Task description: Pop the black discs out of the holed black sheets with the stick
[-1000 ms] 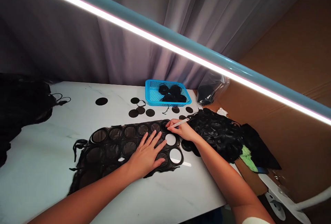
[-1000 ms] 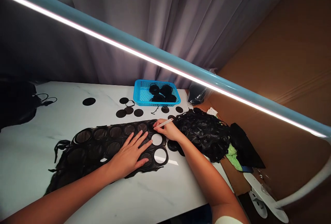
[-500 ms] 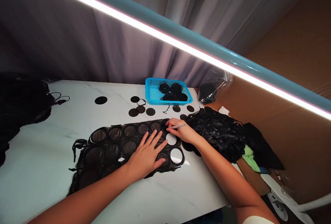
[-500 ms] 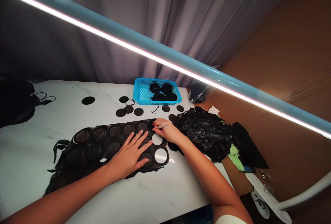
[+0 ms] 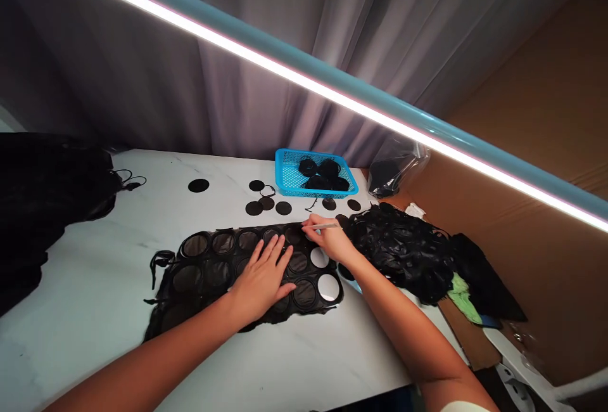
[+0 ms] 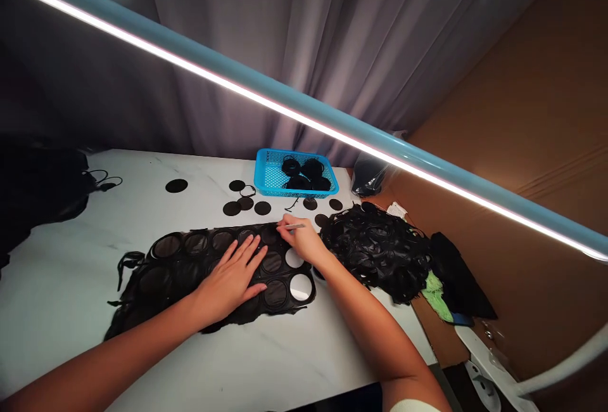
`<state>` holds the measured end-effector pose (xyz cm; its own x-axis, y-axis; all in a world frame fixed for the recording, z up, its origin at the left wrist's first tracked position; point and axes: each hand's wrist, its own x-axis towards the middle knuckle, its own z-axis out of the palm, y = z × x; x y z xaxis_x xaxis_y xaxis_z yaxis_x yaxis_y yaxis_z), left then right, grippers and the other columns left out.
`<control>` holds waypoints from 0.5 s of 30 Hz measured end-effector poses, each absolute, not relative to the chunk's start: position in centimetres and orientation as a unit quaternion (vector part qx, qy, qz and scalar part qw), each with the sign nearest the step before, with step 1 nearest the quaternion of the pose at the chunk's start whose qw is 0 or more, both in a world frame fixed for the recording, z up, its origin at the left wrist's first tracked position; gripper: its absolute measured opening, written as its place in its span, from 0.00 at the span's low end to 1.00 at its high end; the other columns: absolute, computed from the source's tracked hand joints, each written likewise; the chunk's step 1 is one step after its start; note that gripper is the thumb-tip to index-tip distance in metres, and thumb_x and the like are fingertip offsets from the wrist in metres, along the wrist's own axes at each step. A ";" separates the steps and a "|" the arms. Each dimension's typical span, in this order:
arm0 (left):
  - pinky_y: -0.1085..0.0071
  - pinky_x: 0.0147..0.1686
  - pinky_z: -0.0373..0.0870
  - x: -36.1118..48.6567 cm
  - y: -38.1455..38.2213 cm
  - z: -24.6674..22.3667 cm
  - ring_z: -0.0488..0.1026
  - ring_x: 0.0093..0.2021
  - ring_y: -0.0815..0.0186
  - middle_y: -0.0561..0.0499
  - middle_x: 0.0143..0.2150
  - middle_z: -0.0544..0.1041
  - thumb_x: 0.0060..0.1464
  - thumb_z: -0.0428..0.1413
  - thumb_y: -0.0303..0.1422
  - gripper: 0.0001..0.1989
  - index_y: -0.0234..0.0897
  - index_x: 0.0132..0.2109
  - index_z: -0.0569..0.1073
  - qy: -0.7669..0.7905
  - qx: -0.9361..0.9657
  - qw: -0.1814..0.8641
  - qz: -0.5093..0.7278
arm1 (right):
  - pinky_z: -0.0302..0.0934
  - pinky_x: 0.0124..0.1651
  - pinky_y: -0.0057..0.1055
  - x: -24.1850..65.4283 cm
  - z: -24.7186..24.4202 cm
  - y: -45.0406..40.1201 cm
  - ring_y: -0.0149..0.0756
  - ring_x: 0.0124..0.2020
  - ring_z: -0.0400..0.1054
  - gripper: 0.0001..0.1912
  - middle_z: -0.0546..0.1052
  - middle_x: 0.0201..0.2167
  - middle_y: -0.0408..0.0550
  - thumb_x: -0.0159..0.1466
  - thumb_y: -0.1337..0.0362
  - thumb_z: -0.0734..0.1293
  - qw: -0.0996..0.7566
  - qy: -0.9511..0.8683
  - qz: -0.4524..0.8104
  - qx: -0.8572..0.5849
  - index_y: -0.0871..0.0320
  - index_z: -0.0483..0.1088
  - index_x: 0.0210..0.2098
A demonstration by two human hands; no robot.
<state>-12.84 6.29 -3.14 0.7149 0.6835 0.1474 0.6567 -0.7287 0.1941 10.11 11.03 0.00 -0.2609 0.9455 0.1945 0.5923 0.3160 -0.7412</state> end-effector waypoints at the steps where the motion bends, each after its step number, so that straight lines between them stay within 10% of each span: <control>1: 0.47 0.65 0.47 -13.2 6.3 -3.2 0.47 0.70 0.48 0.35 0.71 0.52 0.63 0.50 0.48 0.33 0.34 0.68 0.57 0.368 0.923 0.062 0.098 | 0.60 0.36 0.29 9.3 -0.4 10.9 0.33 0.32 0.69 0.07 0.77 0.33 0.46 0.65 0.64 0.63 0.312 -0.751 0.303 -0.497 0.56 0.67 0.31; 15: 0.46 0.66 0.42 -14.4 5.7 -3.6 0.41 0.72 0.49 0.39 0.73 0.46 0.63 0.51 0.47 0.33 0.41 0.69 0.55 0.364 0.922 0.080 0.105 | 0.61 0.43 0.33 8.6 -0.2 11.6 0.36 0.38 0.68 0.08 0.74 0.36 0.47 0.63 0.65 0.66 0.252 -0.776 0.364 -0.450 0.57 0.67 0.27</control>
<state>-14.41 5.70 -3.63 0.7134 0.6875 0.1353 0.6541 -0.7227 0.2233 8.63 11.64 -0.21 -0.4682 0.8813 0.0639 0.5138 0.3304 -0.7918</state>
